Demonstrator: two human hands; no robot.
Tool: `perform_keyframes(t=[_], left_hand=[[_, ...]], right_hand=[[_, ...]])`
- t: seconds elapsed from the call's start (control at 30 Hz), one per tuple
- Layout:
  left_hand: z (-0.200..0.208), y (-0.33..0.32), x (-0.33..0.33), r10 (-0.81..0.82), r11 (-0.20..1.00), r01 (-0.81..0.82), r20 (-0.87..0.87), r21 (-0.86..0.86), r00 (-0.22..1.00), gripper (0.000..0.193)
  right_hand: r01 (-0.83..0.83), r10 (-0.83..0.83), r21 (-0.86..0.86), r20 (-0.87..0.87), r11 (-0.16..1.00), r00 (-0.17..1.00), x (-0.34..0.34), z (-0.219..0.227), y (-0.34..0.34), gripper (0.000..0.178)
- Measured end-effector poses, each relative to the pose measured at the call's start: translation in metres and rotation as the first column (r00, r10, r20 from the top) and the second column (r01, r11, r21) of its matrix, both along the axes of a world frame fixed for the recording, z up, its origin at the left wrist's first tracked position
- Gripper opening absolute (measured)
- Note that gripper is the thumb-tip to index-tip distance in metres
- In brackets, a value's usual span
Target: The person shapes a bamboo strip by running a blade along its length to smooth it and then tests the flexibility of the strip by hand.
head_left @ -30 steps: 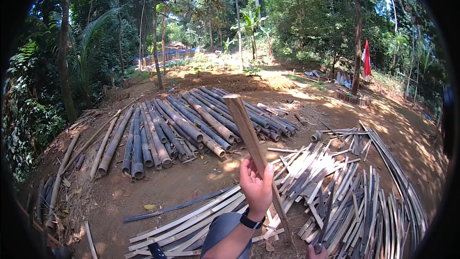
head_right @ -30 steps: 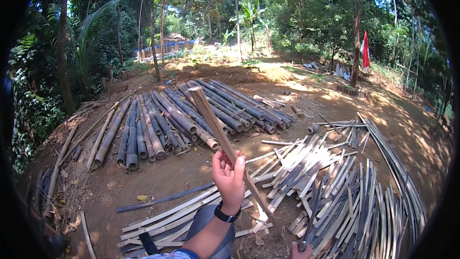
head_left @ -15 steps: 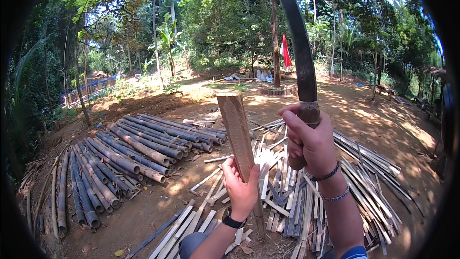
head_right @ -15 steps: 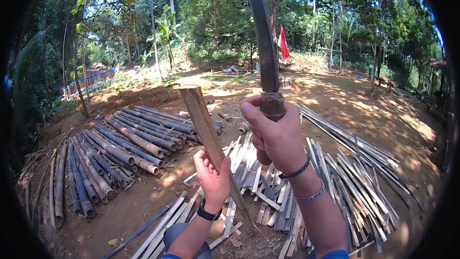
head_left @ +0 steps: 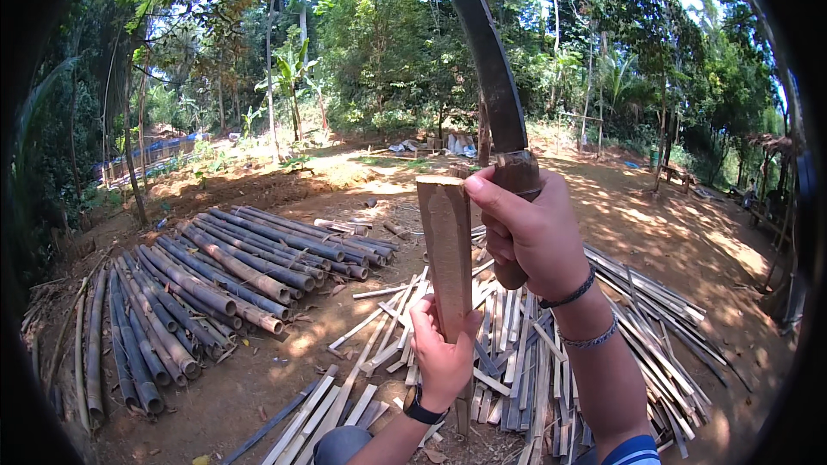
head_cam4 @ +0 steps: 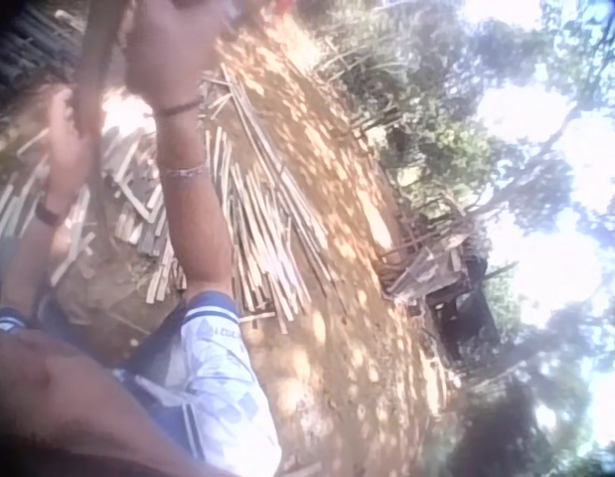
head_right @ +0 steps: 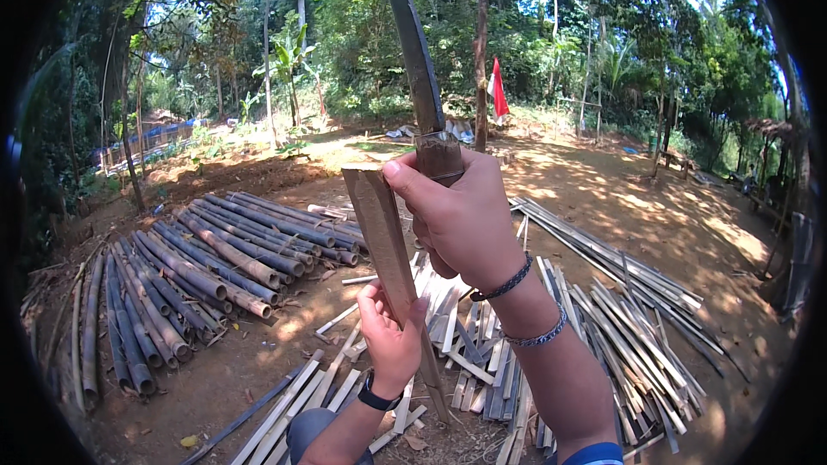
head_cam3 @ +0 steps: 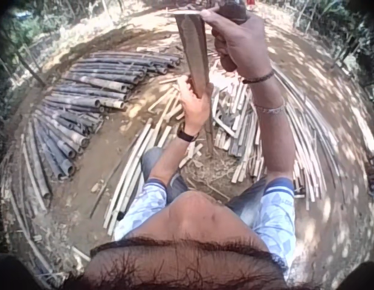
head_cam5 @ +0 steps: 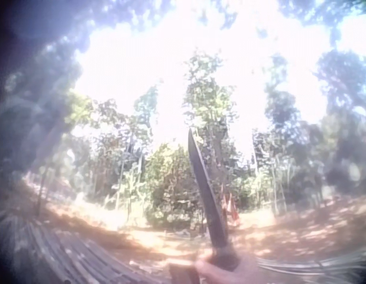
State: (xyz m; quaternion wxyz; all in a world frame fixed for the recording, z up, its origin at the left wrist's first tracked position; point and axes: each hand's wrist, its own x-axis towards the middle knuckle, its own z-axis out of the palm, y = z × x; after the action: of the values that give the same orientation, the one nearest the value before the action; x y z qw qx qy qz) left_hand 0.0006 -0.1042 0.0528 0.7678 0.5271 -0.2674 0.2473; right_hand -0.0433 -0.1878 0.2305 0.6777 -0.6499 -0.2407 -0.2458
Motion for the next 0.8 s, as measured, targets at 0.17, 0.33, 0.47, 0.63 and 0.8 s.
perform_keyframes(t=[0.17,0.33,0.47,0.63,0.8], left_hand=[[0.001,-0.003,0.000,0.003,1.000,-0.002,0.041,-0.009,0.999,0.050],[0.001,-0.003,0.002,-0.036,0.997,0.039,0.048,-0.067,0.998,0.049],[-0.003,-0.005,0.003,-0.082,0.989,0.091,0.079,-0.120,0.994,0.047],[0.000,-0.006,0.000,-0.137,0.979,0.149,0.091,-0.139,0.986,0.045],[0.003,-0.006,-0.002,-0.129,0.982,0.138,0.078,-0.128,0.989,0.043]], right_hand=[[-0.032,0.032,0.006,0.024,0.999,0.999,-0.002,0.004,0.000,0.020],[-0.030,0.029,0.043,0.018,0.999,0.999,0.004,-0.002,0.003,0.020],[-0.042,0.041,0.084,0.005,0.996,0.999,-0.001,-0.003,0.005,0.020],[-0.060,0.059,0.132,0.013,0.989,0.998,0.001,-0.006,0.001,0.019],[-0.059,0.056,0.123,0.024,0.991,0.998,-0.001,-0.005,-0.001,0.018]])
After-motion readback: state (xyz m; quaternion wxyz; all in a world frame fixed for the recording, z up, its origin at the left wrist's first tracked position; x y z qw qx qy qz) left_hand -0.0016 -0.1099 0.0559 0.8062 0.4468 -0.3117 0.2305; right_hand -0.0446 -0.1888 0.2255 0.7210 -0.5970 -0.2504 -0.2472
